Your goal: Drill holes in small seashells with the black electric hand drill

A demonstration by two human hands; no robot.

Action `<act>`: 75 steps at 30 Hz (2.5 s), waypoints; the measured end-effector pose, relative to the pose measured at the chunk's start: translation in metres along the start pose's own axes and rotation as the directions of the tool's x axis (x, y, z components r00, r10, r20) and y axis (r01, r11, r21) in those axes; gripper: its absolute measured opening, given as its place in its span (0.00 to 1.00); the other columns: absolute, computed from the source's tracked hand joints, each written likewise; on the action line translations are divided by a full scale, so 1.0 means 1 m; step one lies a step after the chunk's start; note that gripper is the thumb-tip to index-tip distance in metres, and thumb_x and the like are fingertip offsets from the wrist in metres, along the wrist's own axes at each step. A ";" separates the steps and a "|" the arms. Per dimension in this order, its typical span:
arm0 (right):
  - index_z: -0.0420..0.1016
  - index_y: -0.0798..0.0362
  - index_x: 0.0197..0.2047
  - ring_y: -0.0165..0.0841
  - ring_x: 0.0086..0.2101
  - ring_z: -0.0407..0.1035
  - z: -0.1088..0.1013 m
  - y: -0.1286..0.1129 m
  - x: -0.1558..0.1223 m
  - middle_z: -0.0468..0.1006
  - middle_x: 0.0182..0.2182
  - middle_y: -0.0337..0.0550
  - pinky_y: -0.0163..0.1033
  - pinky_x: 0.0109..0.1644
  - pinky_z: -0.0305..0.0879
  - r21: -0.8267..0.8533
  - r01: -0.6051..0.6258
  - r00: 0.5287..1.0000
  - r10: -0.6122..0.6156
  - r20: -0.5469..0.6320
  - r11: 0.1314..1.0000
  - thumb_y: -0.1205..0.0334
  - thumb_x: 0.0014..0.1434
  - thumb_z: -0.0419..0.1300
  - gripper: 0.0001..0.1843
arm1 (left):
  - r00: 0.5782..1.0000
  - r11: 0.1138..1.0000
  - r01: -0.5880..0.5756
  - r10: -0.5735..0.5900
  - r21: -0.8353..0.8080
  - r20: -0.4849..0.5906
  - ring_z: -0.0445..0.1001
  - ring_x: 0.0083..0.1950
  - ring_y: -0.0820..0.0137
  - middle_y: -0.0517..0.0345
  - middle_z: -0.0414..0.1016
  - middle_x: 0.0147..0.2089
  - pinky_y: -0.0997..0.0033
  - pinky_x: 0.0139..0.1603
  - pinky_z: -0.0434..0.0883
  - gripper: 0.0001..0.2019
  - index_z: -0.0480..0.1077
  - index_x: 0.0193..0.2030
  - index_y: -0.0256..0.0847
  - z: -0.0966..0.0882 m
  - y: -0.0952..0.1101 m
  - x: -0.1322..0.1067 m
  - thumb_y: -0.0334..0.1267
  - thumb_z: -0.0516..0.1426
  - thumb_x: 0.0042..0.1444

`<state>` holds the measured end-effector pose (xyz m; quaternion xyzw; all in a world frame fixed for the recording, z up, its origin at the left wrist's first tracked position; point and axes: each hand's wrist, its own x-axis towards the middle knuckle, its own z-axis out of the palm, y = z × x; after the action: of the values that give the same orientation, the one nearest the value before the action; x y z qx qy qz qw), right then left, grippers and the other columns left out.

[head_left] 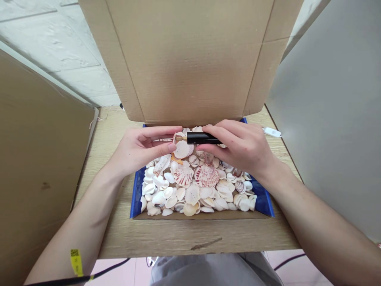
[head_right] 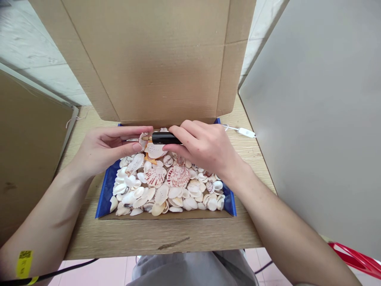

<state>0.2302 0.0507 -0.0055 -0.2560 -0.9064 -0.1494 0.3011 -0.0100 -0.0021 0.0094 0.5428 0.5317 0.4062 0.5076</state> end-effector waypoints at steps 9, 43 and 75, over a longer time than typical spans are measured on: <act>0.73 0.53 0.43 0.27 0.29 0.69 0.001 0.000 0.000 0.77 0.30 0.39 0.35 0.28 0.56 0.013 -0.013 1.000 0.013 0.015 1.000 0.45 0.65 0.53 0.19 | 0.998 0.998 -0.053 0.054 -0.034 0.017 0.81 0.42 0.70 0.60 0.83 0.43 0.77 0.42 0.78 0.12 0.80 0.42 0.48 -0.003 -0.006 0.002 0.33 0.67 0.49; 0.71 0.50 0.43 0.33 0.33 0.68 0.000 0.002 0.001 0.77 0.34 0.44 0.39 0.34 0.63 0.057 -0.127 0.992 0.128 -0.021 0.990 0.49 0.65 0.54 0.15 | 0.998 0.990 -0.068 0.068 -0.126 -0.004 0.80 0.49 0.63 0.54 0.80 0.52 0.70 0.48 0.78 0.13 0.78 0.45 0.45 -0.010 -0.009 0.004 0.37 0.66 0.51; 0.74 0.54 0.37 0.31 0.26 0.68 0.000 0.000 0.000 0.76 0.27 0.41 0.38 0.27 0.55 0.077 -0.076 0.996 0.071 0.061 0.994 0.50 0.65 0.54 0.17 | 0.995 0.995 -0.102 0.102 -0.005 -0.010 0.81 0.37 0.70 0.57 0.84 0.38 0.77 0.36 0.76 0.07 0.81 0.38 0.46 -0.004 -0.008 0.005 0.34 0.66 0.51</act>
<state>0.2307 0.0509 -0.0054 -0.2813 -0.9098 -0.0947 0.2900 -0.0147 0.0026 0.0015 0.5659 0.5044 0.4360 0.4851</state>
